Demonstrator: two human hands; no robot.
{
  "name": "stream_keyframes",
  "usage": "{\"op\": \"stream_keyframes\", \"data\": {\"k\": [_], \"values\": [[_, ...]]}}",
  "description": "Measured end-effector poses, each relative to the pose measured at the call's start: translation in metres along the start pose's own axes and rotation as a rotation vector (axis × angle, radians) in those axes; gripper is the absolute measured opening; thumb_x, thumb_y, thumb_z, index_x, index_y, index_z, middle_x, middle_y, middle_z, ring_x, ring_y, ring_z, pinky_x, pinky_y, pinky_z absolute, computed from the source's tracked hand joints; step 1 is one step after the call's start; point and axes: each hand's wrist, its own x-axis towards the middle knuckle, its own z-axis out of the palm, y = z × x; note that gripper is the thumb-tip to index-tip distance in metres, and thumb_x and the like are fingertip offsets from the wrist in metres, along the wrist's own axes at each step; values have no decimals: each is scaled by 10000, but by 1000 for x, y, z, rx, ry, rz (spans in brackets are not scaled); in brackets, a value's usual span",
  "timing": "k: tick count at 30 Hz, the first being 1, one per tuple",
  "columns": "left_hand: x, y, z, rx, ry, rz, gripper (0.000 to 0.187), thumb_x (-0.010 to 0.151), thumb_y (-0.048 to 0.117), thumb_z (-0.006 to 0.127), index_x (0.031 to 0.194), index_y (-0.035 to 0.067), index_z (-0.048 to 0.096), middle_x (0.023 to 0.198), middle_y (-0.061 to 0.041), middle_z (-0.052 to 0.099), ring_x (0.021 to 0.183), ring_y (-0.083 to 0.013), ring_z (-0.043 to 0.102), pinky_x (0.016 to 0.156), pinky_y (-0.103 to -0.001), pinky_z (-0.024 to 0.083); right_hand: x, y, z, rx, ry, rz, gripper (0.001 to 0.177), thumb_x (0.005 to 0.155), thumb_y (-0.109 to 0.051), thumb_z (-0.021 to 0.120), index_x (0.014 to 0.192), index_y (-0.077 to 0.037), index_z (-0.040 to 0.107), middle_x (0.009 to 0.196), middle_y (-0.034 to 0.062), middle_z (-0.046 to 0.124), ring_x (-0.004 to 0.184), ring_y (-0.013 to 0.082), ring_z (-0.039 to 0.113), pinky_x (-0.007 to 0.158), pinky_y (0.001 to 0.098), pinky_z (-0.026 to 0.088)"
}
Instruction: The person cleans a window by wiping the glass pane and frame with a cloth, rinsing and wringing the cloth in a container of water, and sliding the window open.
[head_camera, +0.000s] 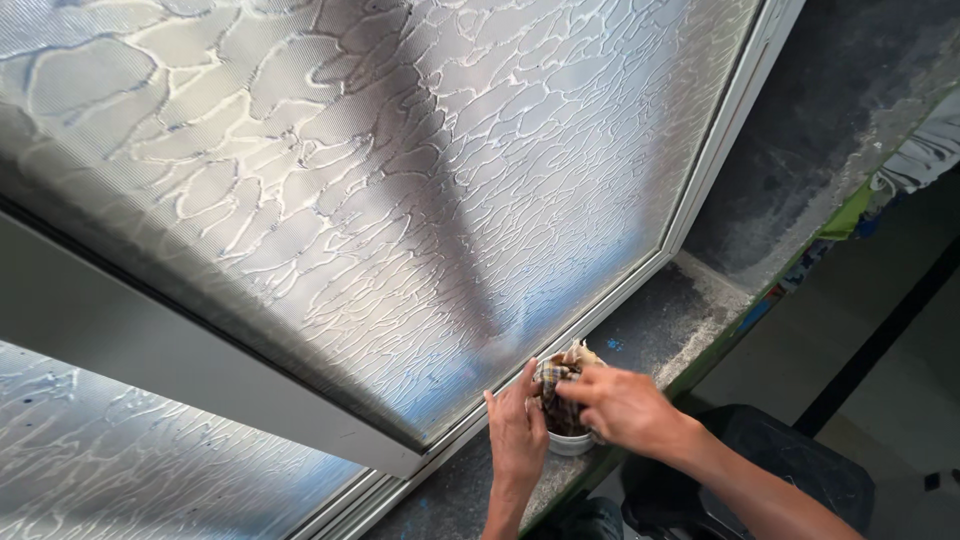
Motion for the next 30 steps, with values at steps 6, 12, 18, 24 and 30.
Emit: {"op": "stream_keyframes", "data": {"k": [6,12,18,24,30], "values": [[1,-5,4,43,46,6,520,918,-11,524,1407,151,592,1077,-52,748,1018,-309,643,1024,-495,432,69,33,44,-181,-251,-225,530,724,-131,802,1237,-185,679,1064,136,683,1055,329,663,899,446,532],[-4,-11,1,-44,124,174,421,919,-36,566,1308,81,676,1058,-140,787,978,-338,743,1063,-546,442,99,45,89,-299,-376,-205,340,796,-96,674,1122,-170,738,1065,126,736,999,345,697,866,463,560],[-4,-23,-7,-32,42,213,419,909,-32,564,1297,73,685,1098,-209,756,945,-362,759,796,-436,579,113,44,125,-299,-404,-150,306,747,-59,682,1033,-146,751,1011,135,747,976,337,706,855,449,564],[2,-36,-13,-68,-134,53,377,952,13,563,1296,96,692,993,-238,742,853,-351,765,740,-429,570,92,20,79,-229,-306,-188,269,689,-14,693,926,-118,766,946,146,760,949,327,717,842,431,569],[3,-35,-14,-121,-77,127,360,953,32,586,1294,74,693,950,-260,737,816,-336,777,675,-424,571,16,-22,-43,2,157,-99,269,636,28,690,858,-108,758,909,113,712,928,339,705,823,438,562]]}}
